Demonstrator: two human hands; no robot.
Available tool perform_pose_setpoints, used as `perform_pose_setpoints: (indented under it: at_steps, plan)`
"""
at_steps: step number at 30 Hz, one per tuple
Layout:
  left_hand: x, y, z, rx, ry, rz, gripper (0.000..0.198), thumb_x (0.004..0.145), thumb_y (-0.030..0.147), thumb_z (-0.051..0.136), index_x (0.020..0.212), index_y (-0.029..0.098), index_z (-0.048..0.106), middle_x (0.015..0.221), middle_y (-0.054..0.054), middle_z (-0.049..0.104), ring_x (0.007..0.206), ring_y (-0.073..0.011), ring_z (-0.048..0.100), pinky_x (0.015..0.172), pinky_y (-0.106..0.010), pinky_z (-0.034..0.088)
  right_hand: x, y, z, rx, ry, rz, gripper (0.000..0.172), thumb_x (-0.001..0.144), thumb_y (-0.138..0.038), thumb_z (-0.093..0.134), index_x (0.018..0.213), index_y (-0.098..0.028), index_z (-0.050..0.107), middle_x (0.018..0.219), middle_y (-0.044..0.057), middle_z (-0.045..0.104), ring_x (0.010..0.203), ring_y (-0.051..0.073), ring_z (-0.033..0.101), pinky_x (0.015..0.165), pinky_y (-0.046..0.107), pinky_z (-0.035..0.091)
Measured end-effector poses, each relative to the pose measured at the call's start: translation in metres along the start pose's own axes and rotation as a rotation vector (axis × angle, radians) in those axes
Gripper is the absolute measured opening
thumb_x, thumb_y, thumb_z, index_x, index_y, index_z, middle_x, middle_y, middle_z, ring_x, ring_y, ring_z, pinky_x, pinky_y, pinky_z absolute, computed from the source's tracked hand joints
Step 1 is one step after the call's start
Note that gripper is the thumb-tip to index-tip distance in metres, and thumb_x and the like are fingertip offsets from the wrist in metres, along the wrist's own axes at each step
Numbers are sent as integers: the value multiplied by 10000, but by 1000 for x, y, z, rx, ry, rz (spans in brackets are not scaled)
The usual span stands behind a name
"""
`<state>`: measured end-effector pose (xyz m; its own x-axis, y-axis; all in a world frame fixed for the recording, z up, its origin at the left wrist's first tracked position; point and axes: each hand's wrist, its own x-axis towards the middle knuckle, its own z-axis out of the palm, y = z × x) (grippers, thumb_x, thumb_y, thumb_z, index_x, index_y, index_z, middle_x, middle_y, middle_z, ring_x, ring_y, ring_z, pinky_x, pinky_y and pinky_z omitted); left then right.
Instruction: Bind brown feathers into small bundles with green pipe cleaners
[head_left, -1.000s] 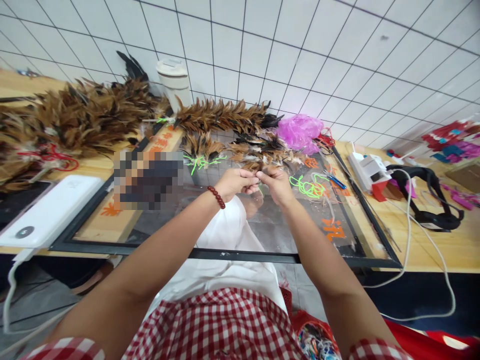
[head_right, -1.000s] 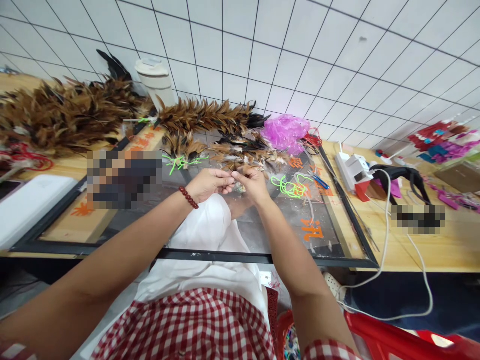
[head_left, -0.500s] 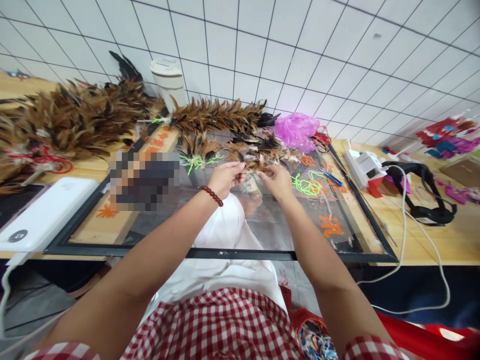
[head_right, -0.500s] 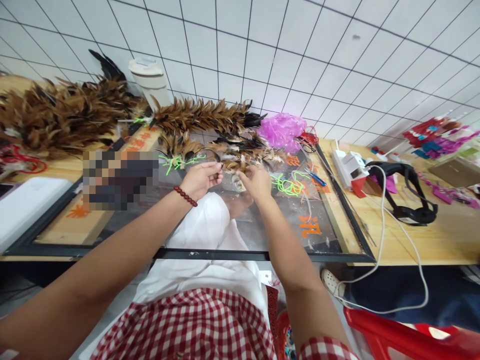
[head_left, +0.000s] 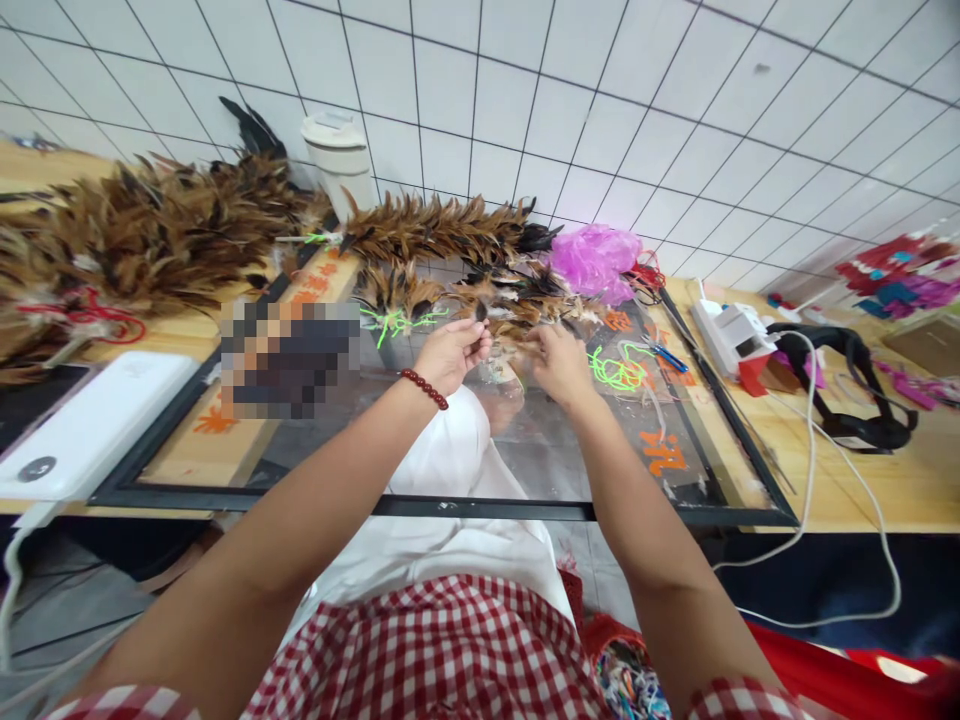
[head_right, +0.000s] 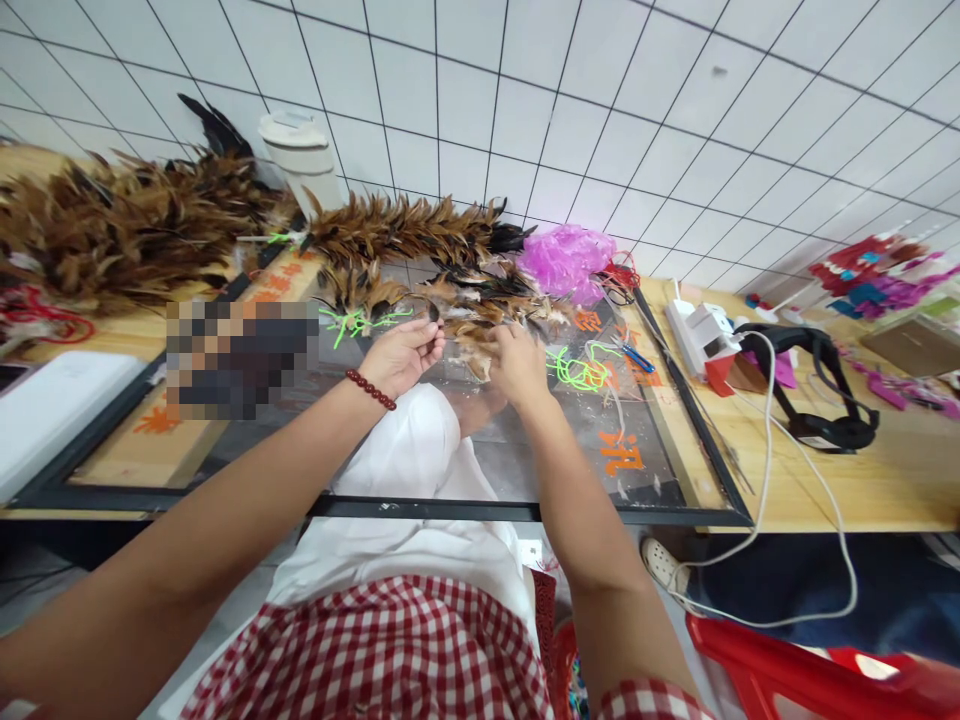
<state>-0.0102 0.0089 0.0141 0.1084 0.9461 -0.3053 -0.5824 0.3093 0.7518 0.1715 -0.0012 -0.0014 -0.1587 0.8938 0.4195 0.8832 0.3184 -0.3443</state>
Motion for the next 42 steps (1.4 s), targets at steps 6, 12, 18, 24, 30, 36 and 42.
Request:
perform_pose_setpoints:
  at_steps: [6,12,18,24,30,36,42]
  plan:
    - [2,1,-1,10,39,63,81,772,52,639,751,110,587,653,-21,646,541,-60,586,522,-161,466,3,8,11,109,137,39,246,861,-263,499,1043,-188,646,1033,98,636,927,231,571,797,357,430]
    - [-4,1,1,117,37,123,115,778,131,664,713,120,570,640,-29,649,517,-72,581,515,-181,460,7,1,30,58,-12,-47,268,846,-297,563,1088,-239,663,1048,74,634,1009,241,533,838,371,388]
    - [-2,-1,1,212,128,178,117,720,128,711,697,113,597,703,-45,677,600,-86,629,613,-207,495,5,-3,14,-13,102,-94,174,893,-295,510,934,-246,672,1038,54,646,985,229,520,864,383,330]
    - [-2,-5,4,376,115,176,116,685,84,699,656,113,591,622,-22,647,590,-120,643,565,-219,499,-5,-15,2,-122,157,-182,192,924,-302,463,960,-264,647,1072,49,647,1017,229,507,900,401,281]
    - [-2,-11,2,515,2,133,121,676,94,720,638,116,607,563,-27,641,509,-120,628,469,-188,473,-5,-15,4,-139,129,-189,187,895,-239,472,973,-247,642,1073,62,636,1022,244,499,904,427,259]
    - [2,-14,-2,516,-14,140,137,629,51,754,674,101,634,516,-35,631,421,-106,575,433,-191,450,-6,-18,5,-80,114,-199,194,914,-260,445,956,-232,632,1057,61,654,1013,229,523,909,416,265]
    - [-1,-12,0,661,-77,84,165,716,28,663,579,102,611,467,-40,594,391,-106,550,427,-200,441,-5,-18,8,-5,139,-126,184,915,-280,448,919,-220,622,972,52,672,968,213,565,910,395,302]
